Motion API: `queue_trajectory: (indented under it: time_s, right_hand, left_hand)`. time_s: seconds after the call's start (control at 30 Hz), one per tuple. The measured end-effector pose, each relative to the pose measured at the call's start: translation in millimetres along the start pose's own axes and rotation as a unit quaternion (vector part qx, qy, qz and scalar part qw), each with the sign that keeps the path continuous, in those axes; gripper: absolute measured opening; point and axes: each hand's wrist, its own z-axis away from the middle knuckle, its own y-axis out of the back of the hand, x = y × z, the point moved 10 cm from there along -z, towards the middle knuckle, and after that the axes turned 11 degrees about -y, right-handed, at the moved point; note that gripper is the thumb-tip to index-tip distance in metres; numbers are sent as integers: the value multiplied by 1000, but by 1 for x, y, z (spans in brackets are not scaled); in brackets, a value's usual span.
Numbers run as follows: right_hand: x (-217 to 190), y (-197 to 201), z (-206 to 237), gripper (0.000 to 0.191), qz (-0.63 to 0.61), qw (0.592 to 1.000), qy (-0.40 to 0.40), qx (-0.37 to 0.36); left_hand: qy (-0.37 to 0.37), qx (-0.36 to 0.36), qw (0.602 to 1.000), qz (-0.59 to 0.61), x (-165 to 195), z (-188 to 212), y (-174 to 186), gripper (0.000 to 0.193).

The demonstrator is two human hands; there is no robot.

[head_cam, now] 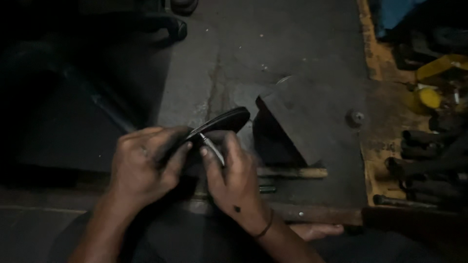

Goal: The person uses a hammer and punch to drive pins into a clutch pressure plate assembly. They repeatedly flip the assembly to work on different sides and use a screwdriver to adjust components.

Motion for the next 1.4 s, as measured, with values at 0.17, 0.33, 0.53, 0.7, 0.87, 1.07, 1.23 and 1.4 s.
queue_trajectory:
  time_s: [0.17,0.33,0.53,0.7,0.87,1.07,1.23,1.4]
  right_hand:
    - [-2,-4,0,24,199,978,-55,21]
    - [27,7,19,24,91,978,-189,12]
    - [80,-7,45,34,199,967,-140,-70]
    - [207,39,35,41,375,888,-247,-99]
    - [241,75,38,17,515,853,-70,47]
    - [274,63,47,10,546,833,-86,6]
    - [315,42,35,17,620,772,-72,-123]
    - [314,37,31,24,600,775,-57,-191]
  left_hand:
    - [-19,-2,1000,4,-5,-2,4,25]
    - [-1,-11,1000,-4,-3,4,-9,23]
    - [-4,48,998,-32,-3,2,5,29]
    - [178,9,979,-95,-50,13,2,25]
    - [56,51,990,-120,-31,6,4,25]
    - [81,-8,992,-95,-40,-2,-7,39]
    - [105,-30,993,-40,-52,11,-12,57]
    - [29,100,991,89,-51,20,3,21]
